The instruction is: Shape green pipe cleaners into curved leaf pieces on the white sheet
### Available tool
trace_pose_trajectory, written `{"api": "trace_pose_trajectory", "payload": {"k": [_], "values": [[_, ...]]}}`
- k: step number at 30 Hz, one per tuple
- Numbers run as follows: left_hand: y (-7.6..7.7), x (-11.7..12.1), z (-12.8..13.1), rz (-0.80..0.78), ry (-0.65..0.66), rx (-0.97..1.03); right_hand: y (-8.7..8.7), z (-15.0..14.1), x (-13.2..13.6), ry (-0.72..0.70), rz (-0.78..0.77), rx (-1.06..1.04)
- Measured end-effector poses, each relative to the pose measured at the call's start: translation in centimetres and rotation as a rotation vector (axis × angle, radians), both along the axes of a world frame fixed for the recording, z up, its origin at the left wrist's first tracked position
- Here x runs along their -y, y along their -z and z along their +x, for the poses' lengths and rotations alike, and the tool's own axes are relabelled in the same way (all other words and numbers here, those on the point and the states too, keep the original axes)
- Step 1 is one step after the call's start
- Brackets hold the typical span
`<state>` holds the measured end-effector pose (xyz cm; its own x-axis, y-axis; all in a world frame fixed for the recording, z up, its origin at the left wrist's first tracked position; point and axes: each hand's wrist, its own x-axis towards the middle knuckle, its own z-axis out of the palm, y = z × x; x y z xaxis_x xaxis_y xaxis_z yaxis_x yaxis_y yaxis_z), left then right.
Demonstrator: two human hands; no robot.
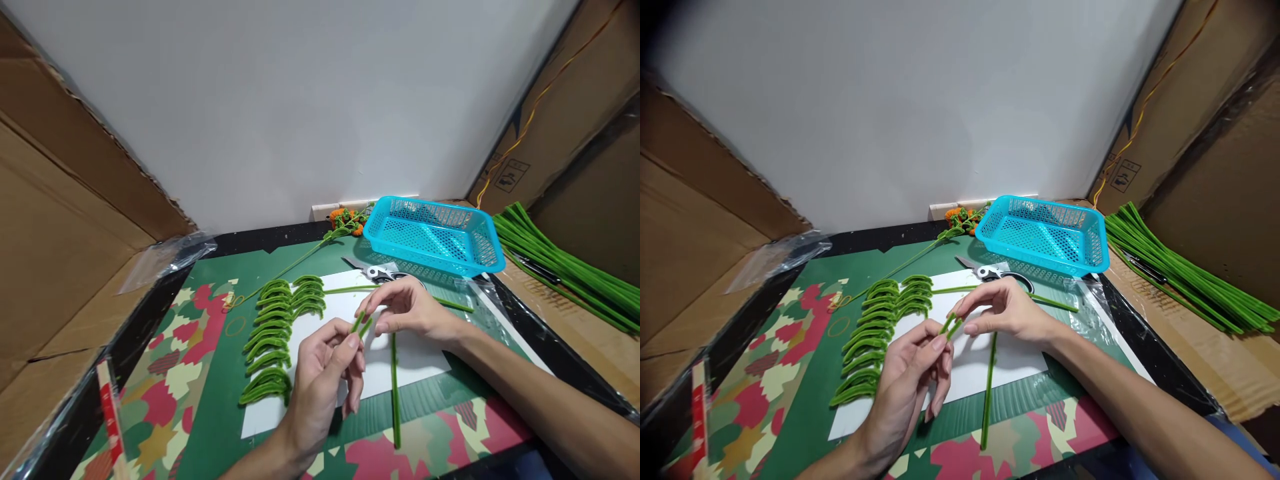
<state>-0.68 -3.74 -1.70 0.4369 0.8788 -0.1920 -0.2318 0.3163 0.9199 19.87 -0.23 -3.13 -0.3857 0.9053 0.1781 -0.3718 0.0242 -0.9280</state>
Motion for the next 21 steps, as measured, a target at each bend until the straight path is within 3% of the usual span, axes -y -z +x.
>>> {"api": "trace_pose_trajectory", "payload": {"k": [8,21], "values": [[0.0,-0.2,0.0,-0.036,0.03,-0.022,-0.6,0.9,0.2,0.077,0.171,0.255],[0.6,-0.7,0.2,-0.021,0.034,-0.059,-1.2,-0.1,1.0,0.221,0.339,0.39]]}}
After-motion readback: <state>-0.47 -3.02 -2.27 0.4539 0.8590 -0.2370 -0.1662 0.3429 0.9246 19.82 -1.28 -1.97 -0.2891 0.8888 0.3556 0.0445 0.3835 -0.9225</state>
